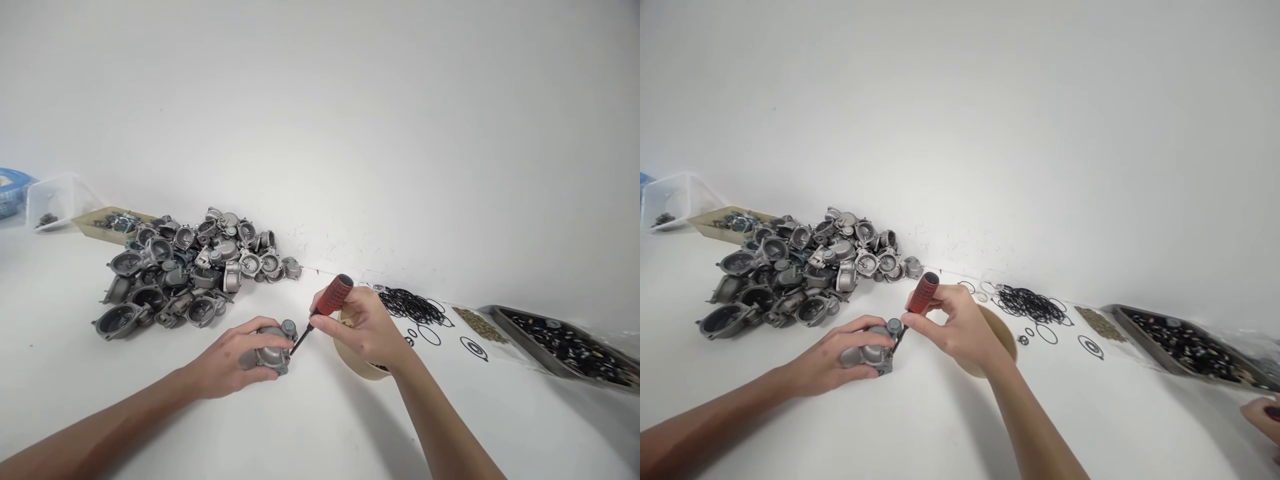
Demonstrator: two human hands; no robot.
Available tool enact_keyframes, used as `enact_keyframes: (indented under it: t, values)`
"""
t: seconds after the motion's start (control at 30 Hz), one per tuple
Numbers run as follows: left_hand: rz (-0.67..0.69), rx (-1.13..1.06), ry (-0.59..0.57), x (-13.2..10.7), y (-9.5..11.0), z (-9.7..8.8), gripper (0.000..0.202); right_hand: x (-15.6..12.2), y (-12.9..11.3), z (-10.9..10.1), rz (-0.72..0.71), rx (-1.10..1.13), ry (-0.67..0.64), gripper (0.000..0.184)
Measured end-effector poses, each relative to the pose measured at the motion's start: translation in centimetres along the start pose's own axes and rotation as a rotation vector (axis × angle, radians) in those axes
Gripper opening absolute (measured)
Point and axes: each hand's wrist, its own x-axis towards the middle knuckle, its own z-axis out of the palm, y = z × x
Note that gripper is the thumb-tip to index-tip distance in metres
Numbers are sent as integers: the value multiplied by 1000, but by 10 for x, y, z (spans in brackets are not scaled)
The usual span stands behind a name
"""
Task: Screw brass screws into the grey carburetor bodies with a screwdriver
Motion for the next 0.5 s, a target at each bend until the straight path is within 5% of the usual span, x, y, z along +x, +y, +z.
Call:
enact_keyframes:
  t: [0.3,0.5]
  values:
    - [31,-9,-21,2,-6,1,42,1,1,2,14,54,-30,9]
    - [36,-12,-21,2,-4,0,42,-1,4,0,-103,39,-84,5]
